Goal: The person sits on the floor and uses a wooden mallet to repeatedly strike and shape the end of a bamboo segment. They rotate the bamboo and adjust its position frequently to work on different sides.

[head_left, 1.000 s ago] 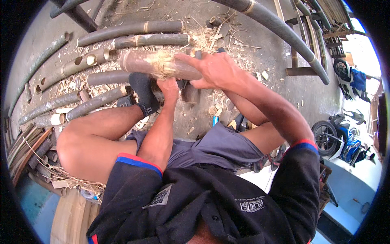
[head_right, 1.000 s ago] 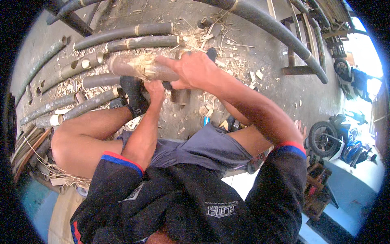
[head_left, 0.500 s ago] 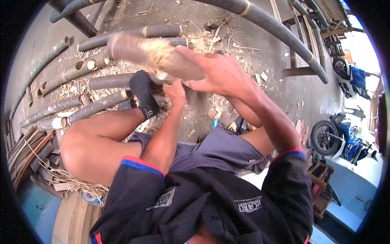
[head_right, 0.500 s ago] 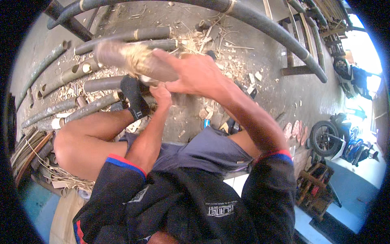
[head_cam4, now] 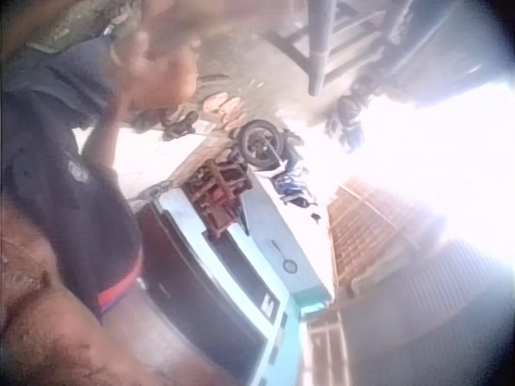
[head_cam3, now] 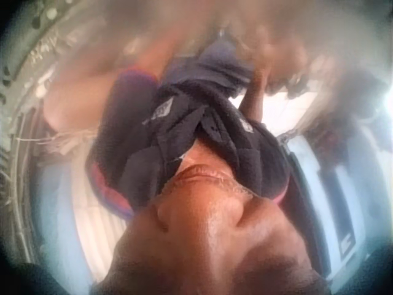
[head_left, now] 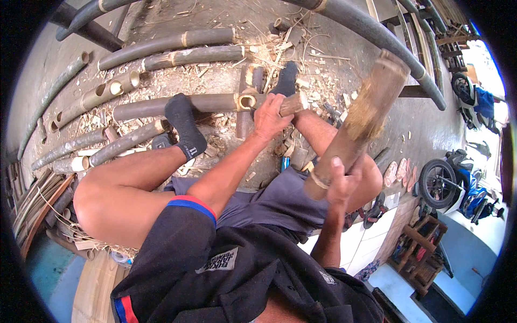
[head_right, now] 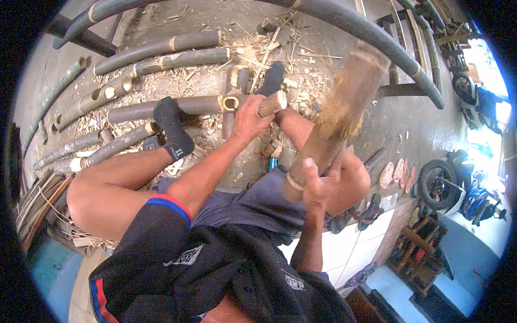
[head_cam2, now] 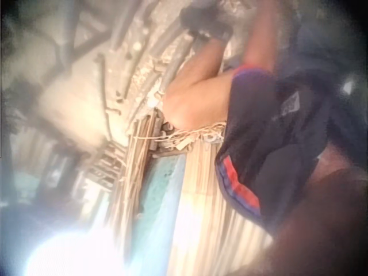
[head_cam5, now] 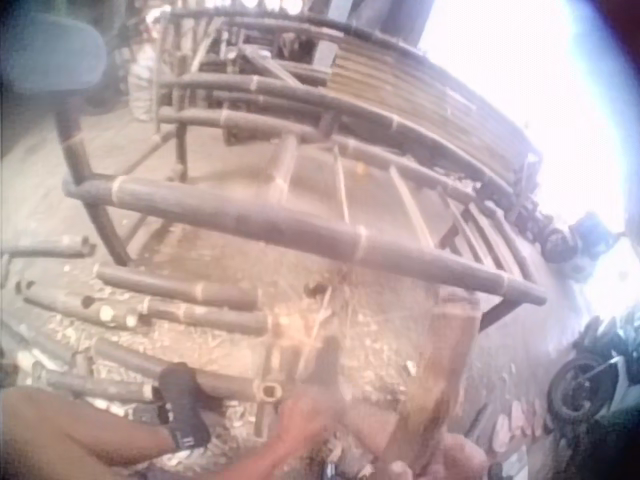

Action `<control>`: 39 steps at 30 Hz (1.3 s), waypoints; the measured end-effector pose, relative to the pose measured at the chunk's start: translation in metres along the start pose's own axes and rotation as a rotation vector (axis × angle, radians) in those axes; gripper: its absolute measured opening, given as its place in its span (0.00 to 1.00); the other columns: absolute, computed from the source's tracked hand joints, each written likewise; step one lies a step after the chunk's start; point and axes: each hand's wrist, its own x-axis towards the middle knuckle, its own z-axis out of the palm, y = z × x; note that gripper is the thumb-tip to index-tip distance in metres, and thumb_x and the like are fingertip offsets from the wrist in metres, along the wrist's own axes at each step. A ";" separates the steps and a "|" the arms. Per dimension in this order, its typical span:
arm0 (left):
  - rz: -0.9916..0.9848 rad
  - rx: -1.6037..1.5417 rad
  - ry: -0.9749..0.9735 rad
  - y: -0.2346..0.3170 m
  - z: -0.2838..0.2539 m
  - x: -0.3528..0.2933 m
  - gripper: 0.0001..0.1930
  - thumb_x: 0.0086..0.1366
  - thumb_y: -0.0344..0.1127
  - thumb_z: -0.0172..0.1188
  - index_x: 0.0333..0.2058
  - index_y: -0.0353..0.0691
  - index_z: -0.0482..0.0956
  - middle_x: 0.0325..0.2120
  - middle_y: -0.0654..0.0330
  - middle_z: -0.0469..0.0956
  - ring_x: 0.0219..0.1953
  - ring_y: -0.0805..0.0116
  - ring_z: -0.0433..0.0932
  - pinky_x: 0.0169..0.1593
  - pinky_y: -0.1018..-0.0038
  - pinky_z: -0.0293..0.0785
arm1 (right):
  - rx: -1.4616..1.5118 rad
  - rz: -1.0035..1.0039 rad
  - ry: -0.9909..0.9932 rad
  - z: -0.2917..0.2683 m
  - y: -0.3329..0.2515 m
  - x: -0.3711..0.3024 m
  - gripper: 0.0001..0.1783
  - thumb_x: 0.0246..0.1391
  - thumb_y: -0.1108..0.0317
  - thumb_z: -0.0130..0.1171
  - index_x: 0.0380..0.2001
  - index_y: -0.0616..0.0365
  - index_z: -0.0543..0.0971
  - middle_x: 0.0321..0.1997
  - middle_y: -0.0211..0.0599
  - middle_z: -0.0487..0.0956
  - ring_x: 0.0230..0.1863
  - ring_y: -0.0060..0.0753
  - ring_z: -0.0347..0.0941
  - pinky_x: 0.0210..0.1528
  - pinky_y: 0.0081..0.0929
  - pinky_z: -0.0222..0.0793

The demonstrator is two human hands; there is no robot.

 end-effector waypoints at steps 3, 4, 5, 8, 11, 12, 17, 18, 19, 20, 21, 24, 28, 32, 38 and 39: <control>-0.034 0.072 -0.044 -0.011 -0.001 0.003 0.22 0.50 0.39 0.72 0.43 0.42 0.77 0.38 0.53 0.77 0.44 0.48 0.79 0.45 0.59 0.77 | -0.081 0.217 -0.067 0.034 0.018 -0.013 0.45 0.55 0.66 0.65 0.72 0.68 0.58 0.68 0.47 0.69 0.68 0.39 0.65 0.71 0.34 0.58; -0.042 0.053 -0.052 -0.011 -0.002 0.003 0.21 0.51 0.39 0.72 0.43 0.41 0.77 0.38 0.53 0.78 0.43 0.49 0.80 0.45 0.60 0.77 | -0.054 0.185 -0.183 0.035 0.032 -0.013 0.44 0.57 0.65 0.64 0.72 0.67 0.58 0.68 0.46 0.70 0.67 0.37 0.66 0.70 0.32 0.59; -0.051 0.036 -0.058 -0.012 -0.005 0.001 0.20 0.52 0.38 0.71 0.42 0.40 0.77 0.38 0.53 0.79 0.42 0.50 0.80 0.46 0.61 0.77 | 0.023 0.270 -0.202 0.026 0.033 -0.015 0.43 0.58 0.65 0.63 0.72 0.67 0.58 0.67 0.46 0.71 0.66 0.37 0.67 0.69 0.32 0.60; -0.161 -0.199 0.182 -0.020 -0.020 0.021 0.19 0.53 0.38 0.72 0.41 0.40 0.76 0.38 0.50 0.81 0.41 0.51 0.82 0.45 0.59 0.77 | 0.021 0.187 -0.159 0.020 0.006 -0.003 0.42 0.59 0.64 0.61 0.72 0.67 0.58 0.66 0.46 0.71 0.65 0.37 0.68 0.68 0.31 0.61; -0.197 -0.218 0.547 0.004 -0.078 0.049 0.17 0.56 0.36 0.71 0.39 0.37 0.74 0.33 0.51 0.83 0.35 0.58 0.82 0.43 0.62 0.77 | 0.013 0.104 -0.165 0.026 -0.005 0.007 0.42 0.59 0.63 0.60 0.72 0.67 0.58 0.65 0.46 0.72 0.64 0.37 0.69 0.67 0.31 0.62; -0.214 -0.280 0.594 -0.003 -0.091 0.057 0.15 0.57 0.35 0.70 0.38 0.37 0.74 0.30 0.54 0.81 0.32 0.60 0.81 0.41 0.64 0.77 | 0.029 0.088 -0.184 0.031 -0.010 0.015 0.42 0.59 0.63 0.60 0.72 0.67 0.58 0.65 0.45 0.72 0.64 0.36 0.69 0.67 0.31 0.62; -0.432 -1.082 0.673 -0.054 -0.117 0.058 0.10 0.60 0.30 0.66 0.36 0.39 0.72 0.23 0.63 0.72 0.22 0.72 0.71 0.30 0.69 0.75 | 0.146 0.086 -0.405 0.064 -0.034 0.038 0.48 0.55 0.62 0.65 0.74 0.66 0.55 0.65 0.47 0.72 0.62 0.36 0.71 0.66 0.30 0.64; -0.451 -1.103 0.672 -0.058 -0.116 0.052 0.10 0.61 0.30 0.65 0.36 0.39 0.71 0.23 0.62 0.72 0.22 0.71 0.71 0.30 0.68 0.75 | 0.111 0.043 -0.437 0.072 -0.038 0.041 0.49 0.54 0.61 0.66 0.74 0.66 0.55 0.66 0.48 0.72 0.63 0.37 0.70 0.66 0.31 0.63; -0.473 -1.128 0.670 -0.060 -0.112 0.047 0.10 0.62 0.31 0.65 0.35 0.40 0.71 0.23 0.61 0.72 0.22 0.69 0.72 0.30 0.66 0.76 | 0.070 0.001 -0.467 0.078 -0.045 0.044 0.50 0.53 0.61 0.66 0.74 0.66 0.55 0.66 0.49 0.71 0.64 0.38 0.70 0.67 0.31 0.63; -0.496 -1.153 0.669 -0.061 -0.108 0.041 0.10 0.62 0.31 0.65 0.35 0.41 0.70 0.23 0.60 0.72 0.22 0.67 0.72 0.30 0.65 0.76 | 0.029 -0.041 -0.497 0.084 -0.048 0.046 0.51 0.53 0.60 0.67 0.74 0.66 0.55 0.67 0.50 0.71 0.65 0.39 0.69 0.67 0.32 0.63; -0.458 -1.172 0.694 -0.054 -0.106 0.038 0.11 0.62 0.31 0.66 0.35 0.41 0.70 0.23 0.61 0.72 0.21 0.67 0.72 0.29 0.67 0.76 | 0.012 -0.088 -0.507 0.089 -0.050 0.049 0.51 0.52 0.60 0.67 0.74 0.67 0.55 0.68 0.53 0.70 0.66 0.41 0.69 0.68 0.33 0.62; -0.466 -1.077 0.729 -0.046 -0.102 0.035 0.11 0.62 0.31 0.66 0.34 0.41 0.70 0.23 0.62 0.72 0.20 0.68 0.71 0.29 0.67 0.75 | -0.023 -0.152 -0.557 0.098 -0.072 0.055 0.52 0.51 0.60 0.68 0.73 0.67 0.54 0.66 0.55 0.72 0.66 0.41 0.70 0.69 0.34 0.61; -0.460 -0.949 0.676 -0.064 -0.095 0.028 0.09 0.63 0.31 0.65 0.34 0.39 0.72 0.26 0.63 0.75 0.22 0.71 0.72 0.29 0.70 0.74 | -0.146 -0.352 -0.575 0.109 -0.109 0.064 0.54 0.49 0.58 0.68 0.74 0.65 0.54 0.65 0.58 0.73 0.62 0.45 0.75 0.66 0.35 0.66; -0.407 -0.786 0.686 -0.063 -0.085 0.020 0.09 0.66 0.32 0.65 0.39 0.32 0.77 0.32 0.63 0.80 0.30 0.74 0.76 0.36 0.74 0.75 | -0.233 -0.549 -0.633 0.122 -0.134 0.079 0.54 0.48 0.56 0.70 0.75 0.56 0.56 0.61 0.59 0.76 0.56 0.51 0.80 0.57 0.38 0.75; -0.180 -0.651 0.743 -0.065 -0.075 0.014 0.11 0.66 0.29 0.65 0.44 0.30 0.78 0.36 0.62 0.82 0.35 0.74 0.78 0.41 0.74 0.76 | -0.964 -0.899 -0.784 0.139 -0.119 0.116 0.50 0.47 0.49 0.71 0.73 0.21 0.60 0.33 0.45 0.77 0.36 0.51 0.81 0.35 0.46 0.78; -0.132 -0.555 0.739 -0.065 -0.078 0.015 0.11 0.66 0.28 0.65 0.45 0.30 0.78 0.36 0.62 0.82 0.34 0.74 0.78 0.40 0.74 0.76 | -1.046 -0.855 -0.835 0.145 -0.125 0.117 0.49 0.47 0.50 0.71 0.73 0.23 0.61 0.34 0.44 0.77 0.38 0.50 0.80 0.35 0.45 0.77</control>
